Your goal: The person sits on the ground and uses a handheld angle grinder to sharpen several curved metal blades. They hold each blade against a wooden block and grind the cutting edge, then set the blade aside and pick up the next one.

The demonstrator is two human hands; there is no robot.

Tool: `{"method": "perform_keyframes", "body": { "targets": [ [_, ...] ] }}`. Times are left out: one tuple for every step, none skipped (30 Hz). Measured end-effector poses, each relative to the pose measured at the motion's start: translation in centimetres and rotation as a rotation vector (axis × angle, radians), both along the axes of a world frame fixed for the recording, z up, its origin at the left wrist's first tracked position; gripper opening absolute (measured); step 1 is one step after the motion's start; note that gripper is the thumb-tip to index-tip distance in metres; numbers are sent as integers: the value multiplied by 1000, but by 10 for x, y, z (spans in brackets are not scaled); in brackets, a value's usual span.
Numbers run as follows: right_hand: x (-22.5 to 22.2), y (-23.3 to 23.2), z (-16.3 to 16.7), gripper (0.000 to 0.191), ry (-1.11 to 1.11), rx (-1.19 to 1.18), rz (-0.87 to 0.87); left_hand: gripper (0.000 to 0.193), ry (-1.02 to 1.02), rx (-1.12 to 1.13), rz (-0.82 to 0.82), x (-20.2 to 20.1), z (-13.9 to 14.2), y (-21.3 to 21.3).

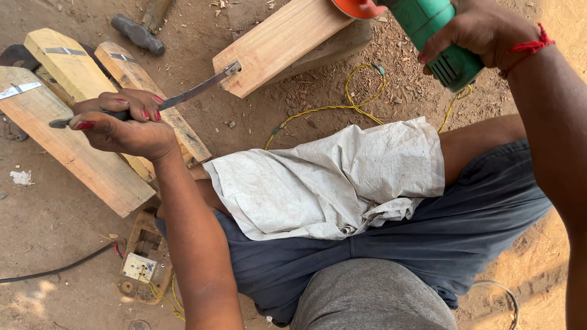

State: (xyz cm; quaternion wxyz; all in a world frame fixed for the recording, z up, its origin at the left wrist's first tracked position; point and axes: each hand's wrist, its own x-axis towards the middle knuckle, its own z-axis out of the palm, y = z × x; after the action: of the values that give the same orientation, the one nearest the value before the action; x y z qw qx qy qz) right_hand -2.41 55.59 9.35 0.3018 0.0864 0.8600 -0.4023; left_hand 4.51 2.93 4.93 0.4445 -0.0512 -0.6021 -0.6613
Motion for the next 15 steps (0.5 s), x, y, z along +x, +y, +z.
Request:
{"method": "perform_keyframes", "body": {
  "targets": [
    [2, 2, -1, 75, -9, 20, -2, 52, -10, 2, 12, 2, 2, 2],
    [6, 3, -3, 75, -25, 40, -9, 51, -26, 3, 20, 4, 4, 4],
    [10, 5, -4, 74, -41, 61, -18, 51, -42, 6, 25, 6, 5, 7],
    [13, 6, -6, 74, -40, 48, -18, 51, -63, 19, 22, 11, 7, 11],
    [15, 7, -8, 74, -35, 32, -19, 52, -80, 28, 20, 18, 8, 15],
    [17, 10, -9, 73, -28, 19, -19, 53, -95, 41, 18, 24, 9, 20],
    [18, 11, -11, 70, -36, 36, -29, 53, -105, 24, 26, 31, 9, 26],
    [19, 13, -12, 67, -44, 54, -35, 53, -116, 8, 37, 38, 9, 32],
    [20, 16, -14, 65, -53, 72, -39, 53, -128, -7, 51, 46, 9, 38],
    [21, 17, -16, 64, -54, 50, -45, 52, -136, 12, 55, 54, 9, 46],
    [21, 19, -18, 64, -50, 26, -52, 51, -139, 28, 57, 60, 8, 53],
    [21, 20, -20, 63, -43, 1, -63, 51, -139, 44, 56, 66, 7, 59],
    [21, 20, -22, 64, -27, 7, -57, 51, -144, 25, 87, 72, 7, 66],
    [23, 21, -24, 64, -15, 13, -51, 52, -152, 7, 117, 79, 6, 74],
    [23, 21, -26, 65, -6, 20, -47, 53, -163, -9, 146, 87, 5, 81]
  ]
}}
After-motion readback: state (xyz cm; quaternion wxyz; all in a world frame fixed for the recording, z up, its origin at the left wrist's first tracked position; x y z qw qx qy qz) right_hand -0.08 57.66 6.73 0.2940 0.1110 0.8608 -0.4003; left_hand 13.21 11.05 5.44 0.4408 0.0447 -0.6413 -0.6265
